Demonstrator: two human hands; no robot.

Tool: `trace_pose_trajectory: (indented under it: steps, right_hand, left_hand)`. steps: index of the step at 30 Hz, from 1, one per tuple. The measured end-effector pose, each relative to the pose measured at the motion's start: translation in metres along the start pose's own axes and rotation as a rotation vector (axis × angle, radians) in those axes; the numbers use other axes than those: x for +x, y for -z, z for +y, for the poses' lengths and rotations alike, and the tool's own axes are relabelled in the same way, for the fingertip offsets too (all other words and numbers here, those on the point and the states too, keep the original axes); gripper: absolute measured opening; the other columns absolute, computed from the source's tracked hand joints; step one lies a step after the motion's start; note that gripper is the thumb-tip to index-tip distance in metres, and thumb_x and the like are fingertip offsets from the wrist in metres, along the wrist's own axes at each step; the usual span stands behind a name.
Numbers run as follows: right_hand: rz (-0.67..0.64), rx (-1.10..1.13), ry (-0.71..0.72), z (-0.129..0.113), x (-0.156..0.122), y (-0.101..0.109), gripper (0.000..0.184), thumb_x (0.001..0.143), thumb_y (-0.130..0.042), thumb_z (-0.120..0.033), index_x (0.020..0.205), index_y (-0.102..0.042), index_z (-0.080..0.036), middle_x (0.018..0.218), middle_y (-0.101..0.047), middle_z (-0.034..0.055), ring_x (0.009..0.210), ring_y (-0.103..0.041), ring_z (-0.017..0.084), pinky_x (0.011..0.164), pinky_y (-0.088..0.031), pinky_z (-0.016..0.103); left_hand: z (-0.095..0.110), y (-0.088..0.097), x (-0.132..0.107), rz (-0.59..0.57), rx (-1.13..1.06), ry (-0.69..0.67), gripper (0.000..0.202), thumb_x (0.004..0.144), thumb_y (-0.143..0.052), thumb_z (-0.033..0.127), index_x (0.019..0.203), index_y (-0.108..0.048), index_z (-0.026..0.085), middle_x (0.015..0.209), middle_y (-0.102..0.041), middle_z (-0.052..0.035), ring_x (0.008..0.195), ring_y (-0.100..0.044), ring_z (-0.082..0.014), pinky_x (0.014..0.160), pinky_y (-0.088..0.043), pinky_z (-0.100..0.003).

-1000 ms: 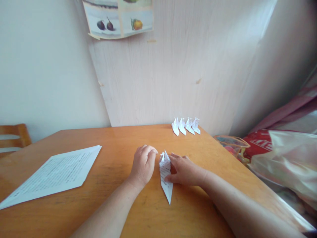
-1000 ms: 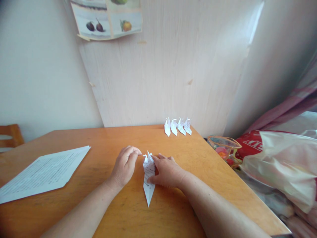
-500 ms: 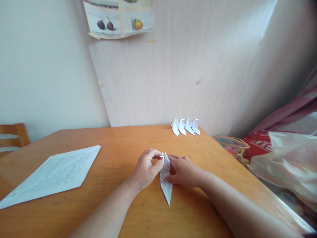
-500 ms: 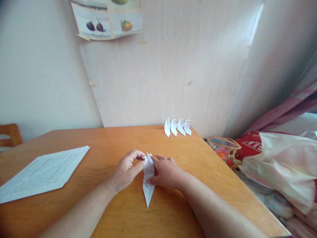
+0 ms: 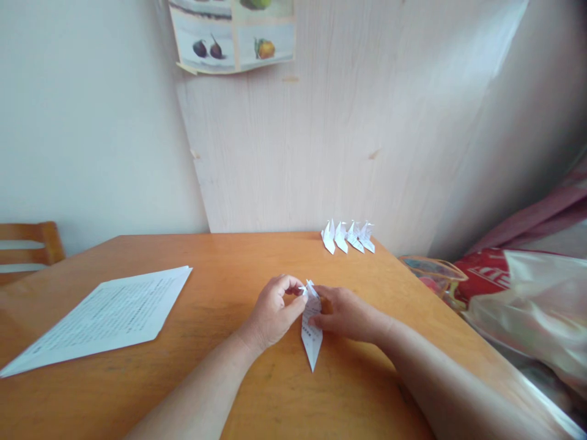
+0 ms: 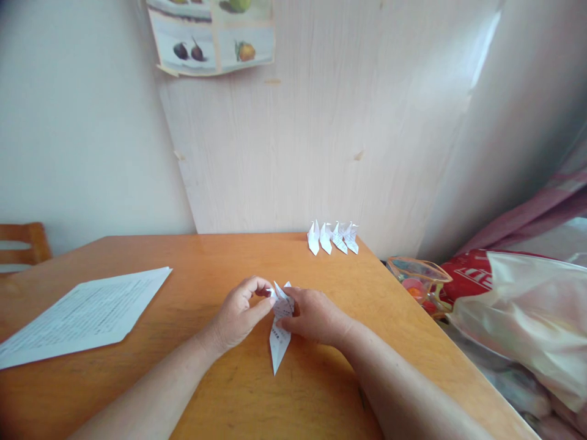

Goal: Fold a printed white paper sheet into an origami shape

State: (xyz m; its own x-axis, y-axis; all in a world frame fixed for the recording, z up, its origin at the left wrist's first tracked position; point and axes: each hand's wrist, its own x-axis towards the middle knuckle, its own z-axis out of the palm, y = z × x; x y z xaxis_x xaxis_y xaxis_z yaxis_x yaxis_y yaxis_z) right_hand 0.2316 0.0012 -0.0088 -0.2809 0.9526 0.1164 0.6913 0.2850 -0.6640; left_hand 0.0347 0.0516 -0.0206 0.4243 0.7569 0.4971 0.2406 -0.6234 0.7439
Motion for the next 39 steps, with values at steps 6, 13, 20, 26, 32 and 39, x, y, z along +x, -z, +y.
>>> trace_pose_trajectory:
  steps: [6,13,20,26,32,39]
  right_hand:
    - [0.128,0.061,0.044,0.003,0.002,-0.001,0.015,0.082,-0.067,-0.025,0.096,-0.069,-0.022,0.085,-0.072,0.0002,0.080,-0.064,0.020,0.074,-0.045,0.030]
    - [0.196,0.093,0.062,0.004,0.004,-0.001,0.004,0.084,-0.061,-0.020,0.082,-0.064,-0.020,0.082,-0.070,-0.0002,0.081,-0.064,0.018,0.073,-0.045,0.029]
    - [0.243,0.257,0.045,0.010,0.006,-0.006,0.004,0.083,-0.062,-0.020,0.084,-0.066,-0.019,0.081,-0.069,0.0008,0.078,-0.062,0.018,0.072,-0.044,0.030]
    - [0.192,0.633,-0.007,0.008,0.006,-0.006,0.007,0.082,-0.068,-0.026,0.083,-0.065,-0.020,0.079,-0.067,0.0002,0.076,-0.059,0.017,0.076,-0.044,0.032]
    - [0.075,0.976,-0.065,0.007,0.003,-0.005,0.006,0.082,-0.068,-0.022,0.086,-0.070,-0.018,0.084,-0.071,0.0030,0.080,-0.063,0.018,0.082,-0.047,0.034]
    - [0.045,1.101,-0.124,0.010,0.004,-0.008,0.006,0.082,-0.068,-0.021,0.085,-0.071,-0.017,0.086,-0.073,0.0049,0.080,-0.065,0.018,0.080,-0.048,0.033]
  left_hand:
    - [0.001,0.000,0.000,0.014,-0.034,0.042,0.009,0.083,-0.066,0.023,0.091,-0.066,0.019,0.096,-0.069,-0.0056,0.094,-0.063,-0.0211,0.090,-0.049,-0.036]
    - [0.004,0.000,-0.001,-0.004,-0.102,0.077,0.008,0.085,-0.064,0.024,0.091,-0.066,0.019,0.093,-0.069,-0.0046,0.091,-0.064,-0.0194,0.087,-0.050,-0.033]
    - [0.006,-0.002,-0.003,0.009,-0.114,0.067,0.006,0.085,-0.063,0.021,0.090,-0.066,0.019,0.091,-0.069,-0.0036,0.092,-0.064,-0.0189,0.086,-0.050,-0.032]
    - [0.008,0.000,-0.002,0.029,-0.153,0.090,0.004,0.085,-0.063,0.022,0.087,-0.066,0.019,0.085,-0.069,-0.0019,0.084,-0.063,-0.0170,0.079,-0.049,-0.029]
    - [0.015,0.004,-0.002,0.019,-0.206,0.129,0.006,0.086,-0.061,0.023,0.085,-0.064,0.018,0.080,-0.066,-0.0001,0.075,-0.061,-0.0147,0.069,-0.048,-0.026]
    - [0.014,0.003,-0.003,-0.002,-0.217,0.114,0.007,0.086,-0.059,0.023,0.085,-0.065,0.018,0.082,-0.067,-0.0011,0.077,-0.063,-0.0157,0.067,-0.048,-0.026]
